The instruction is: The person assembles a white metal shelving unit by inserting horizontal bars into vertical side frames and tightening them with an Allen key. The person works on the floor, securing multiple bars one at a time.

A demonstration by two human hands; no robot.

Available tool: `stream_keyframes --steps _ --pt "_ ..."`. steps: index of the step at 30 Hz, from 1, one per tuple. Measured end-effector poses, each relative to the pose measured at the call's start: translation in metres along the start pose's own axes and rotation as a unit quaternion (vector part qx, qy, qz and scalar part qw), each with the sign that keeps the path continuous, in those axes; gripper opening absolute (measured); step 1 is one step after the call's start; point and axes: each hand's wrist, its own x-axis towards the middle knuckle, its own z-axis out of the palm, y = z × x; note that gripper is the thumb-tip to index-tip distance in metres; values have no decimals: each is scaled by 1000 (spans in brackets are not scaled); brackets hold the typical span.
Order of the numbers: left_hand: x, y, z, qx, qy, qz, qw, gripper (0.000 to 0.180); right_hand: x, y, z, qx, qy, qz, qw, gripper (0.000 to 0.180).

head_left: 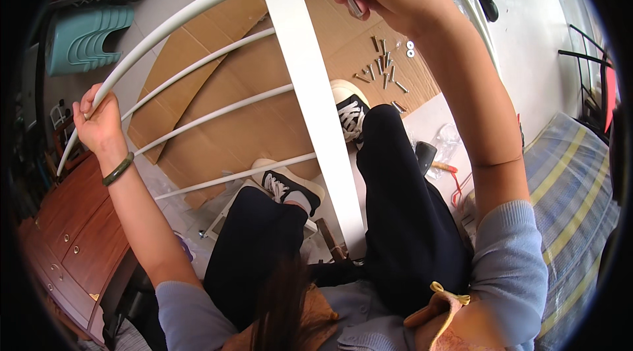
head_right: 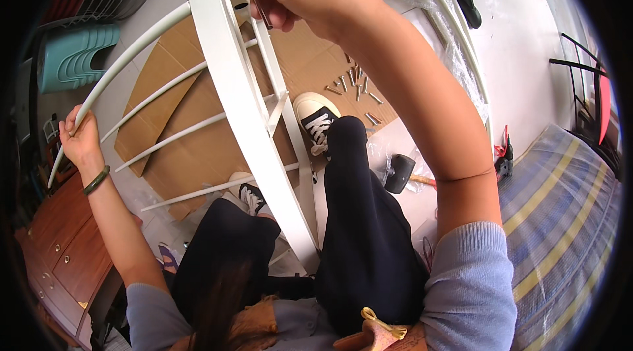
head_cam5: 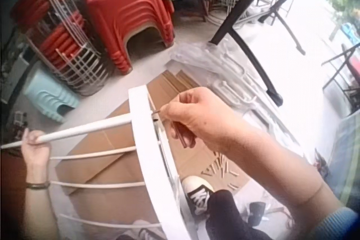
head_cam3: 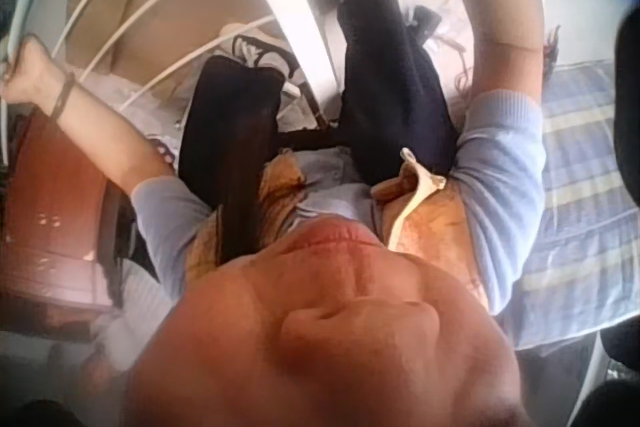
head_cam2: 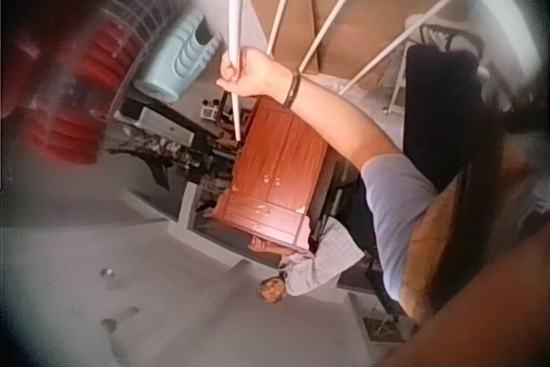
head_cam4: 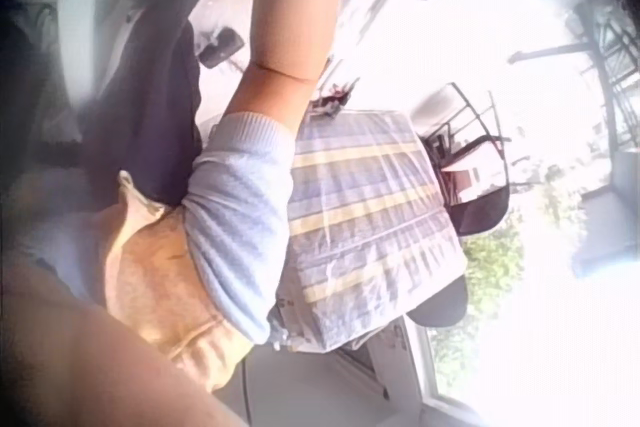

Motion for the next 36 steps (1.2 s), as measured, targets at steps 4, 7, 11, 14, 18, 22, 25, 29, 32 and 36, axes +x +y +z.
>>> stream_keyframes --steps 4,7,11,14,18,22,25,29,32,36 --pt "3 4 -8 11 1 -7 1000 28 -6 -3 -4 -63 -29 -64 996 18" --pt "3 5 -11 26 -12 -2 1000 28 1 2 -7 -140 -1 -51 989 17" --pt "-6 -12 -4 43 4 25 999 26 -4 77 -47 -60 59 -194 977 17" --pt "-26 -23 -13 98 -52 -1 994 41 -34 158 -71 61 138 42 988 15" --pt "-63 -47 -51 256 25 -63 964 54 -82 295 -68 -346 221 170 896 20" --pt "-132 -40 -109 334 123 -130 925 36 -85 338 -65 -510 198 230 805 28" --pt "-205 -19 -165 372 186 -141 898 28 -82 352 -75 -542 138 238 794 29" --pt "-343 19 -258 762 141 -121 620 24 -90 362 -76 -484 112 237 835 25" --pt "-436 13 -303 726 269 -157 613 21 -121 341 -63 -432 129 158 879 27" --pt "-516 -33 -354 386 473 -180 771 22 -164 324 -76 -326 181 97 923 25"
